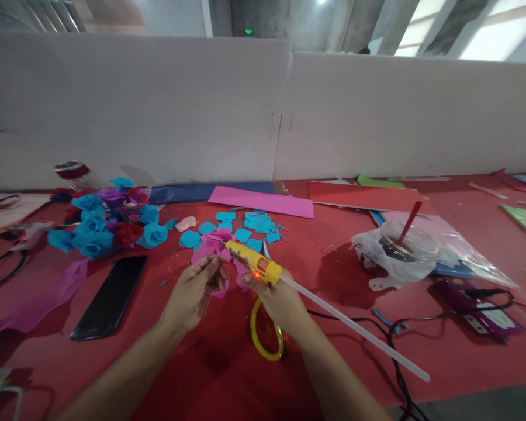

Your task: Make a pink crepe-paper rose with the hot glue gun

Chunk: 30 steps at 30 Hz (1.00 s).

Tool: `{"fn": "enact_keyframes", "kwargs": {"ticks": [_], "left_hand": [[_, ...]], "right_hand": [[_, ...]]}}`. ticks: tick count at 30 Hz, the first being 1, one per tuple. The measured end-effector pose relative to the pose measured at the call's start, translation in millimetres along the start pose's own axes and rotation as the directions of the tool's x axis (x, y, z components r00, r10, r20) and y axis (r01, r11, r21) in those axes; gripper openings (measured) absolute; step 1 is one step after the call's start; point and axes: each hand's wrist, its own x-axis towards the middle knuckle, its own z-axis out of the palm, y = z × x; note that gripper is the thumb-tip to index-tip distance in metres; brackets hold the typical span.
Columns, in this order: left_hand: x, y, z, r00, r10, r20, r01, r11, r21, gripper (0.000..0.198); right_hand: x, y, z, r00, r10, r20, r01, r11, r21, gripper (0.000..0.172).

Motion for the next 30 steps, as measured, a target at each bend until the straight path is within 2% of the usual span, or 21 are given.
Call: {"fn": "enact_keyframes", "kwargs": {"ticks": [10, 15, 30], "left_hand": [[-1, 3, 2.0, 1.000, 0.003, -0.012, -0.003, 1.000, 0.011, 0.021], [-1, 3, 1.6, 1.000, 0.001, -0.012, -0.001, 1.000, -0.002, 0.019], [-1, 3, 0.9, 1.000, -0.006, 0.006, 0.007, 0.999, -0.043, 0.015]], "right_hand": [[-1, 7, 0, 0.999, 0.054, -0.003, -0.054, 0.997, -0.050, 0.021], [-1, 10, 1, 0.999, 0.039, -0.012, -0.039, 0.999, -0.037, 0.021], [-1, 2, 0, 0.998, 0.056, 0.017, -0.055, 0.998, -0.042, 0.020]]}}
